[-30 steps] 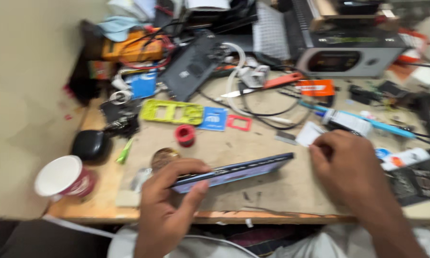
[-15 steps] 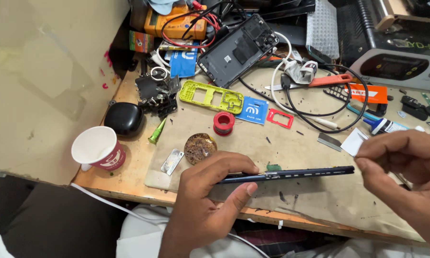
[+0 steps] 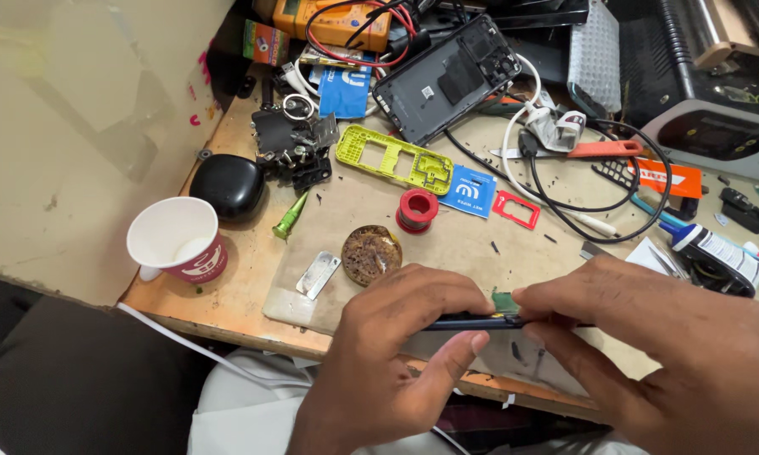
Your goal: The person reassembles a smartphone at a cluttered repair bench. They align the battery and internal components into the phone body, press the back cover into place around the edges, power the phone on to check the screen, and hold the powered-on phone while looking at the display.
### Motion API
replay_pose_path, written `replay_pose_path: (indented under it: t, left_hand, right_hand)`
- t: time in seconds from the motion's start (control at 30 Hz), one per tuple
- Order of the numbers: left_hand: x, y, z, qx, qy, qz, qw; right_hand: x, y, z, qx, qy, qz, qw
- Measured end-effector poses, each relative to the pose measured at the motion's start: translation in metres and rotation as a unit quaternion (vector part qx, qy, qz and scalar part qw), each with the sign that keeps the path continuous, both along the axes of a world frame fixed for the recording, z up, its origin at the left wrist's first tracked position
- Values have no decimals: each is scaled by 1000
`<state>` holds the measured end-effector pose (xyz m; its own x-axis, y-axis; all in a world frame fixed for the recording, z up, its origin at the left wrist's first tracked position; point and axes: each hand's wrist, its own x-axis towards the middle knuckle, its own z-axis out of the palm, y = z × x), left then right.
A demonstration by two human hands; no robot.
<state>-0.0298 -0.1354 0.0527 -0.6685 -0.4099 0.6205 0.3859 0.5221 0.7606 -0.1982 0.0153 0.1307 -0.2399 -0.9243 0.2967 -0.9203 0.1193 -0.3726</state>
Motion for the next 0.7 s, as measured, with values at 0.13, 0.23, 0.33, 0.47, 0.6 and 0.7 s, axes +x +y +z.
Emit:
replay_pose_path:
  t: [0.13, 0.23, 0.33, 0.47, 0.6, 0.7]
  left_hand:
    - [-2, 3, -2, -6, 19, 14, 1000]
    - [-6, 5, -2, -15, 33, 23, 999]
    - [-9, 7, -2, -14, 41, 34, 998]
    - [-12, 12, -2, -4, 45, 52, 998]
    - [-17, 15, -2, 15, 51, 66, 996]
    - [-19, 15, -2, 25, 49, 64, 996]
  right_hand:
    - [4, -4, -3, -37, 19, 29, 999]
    - [5, -5, -2, -43, 18, 45, 998]
    - [5, -6, -1, -43, 7, 52, 998]
    - [6, -4, -2, -52, -24, 36, 998]
    - [1, 2, -4, -47, -37, -4, 998]
    - [-13, 6, -2, -36, -30, 26, 999]
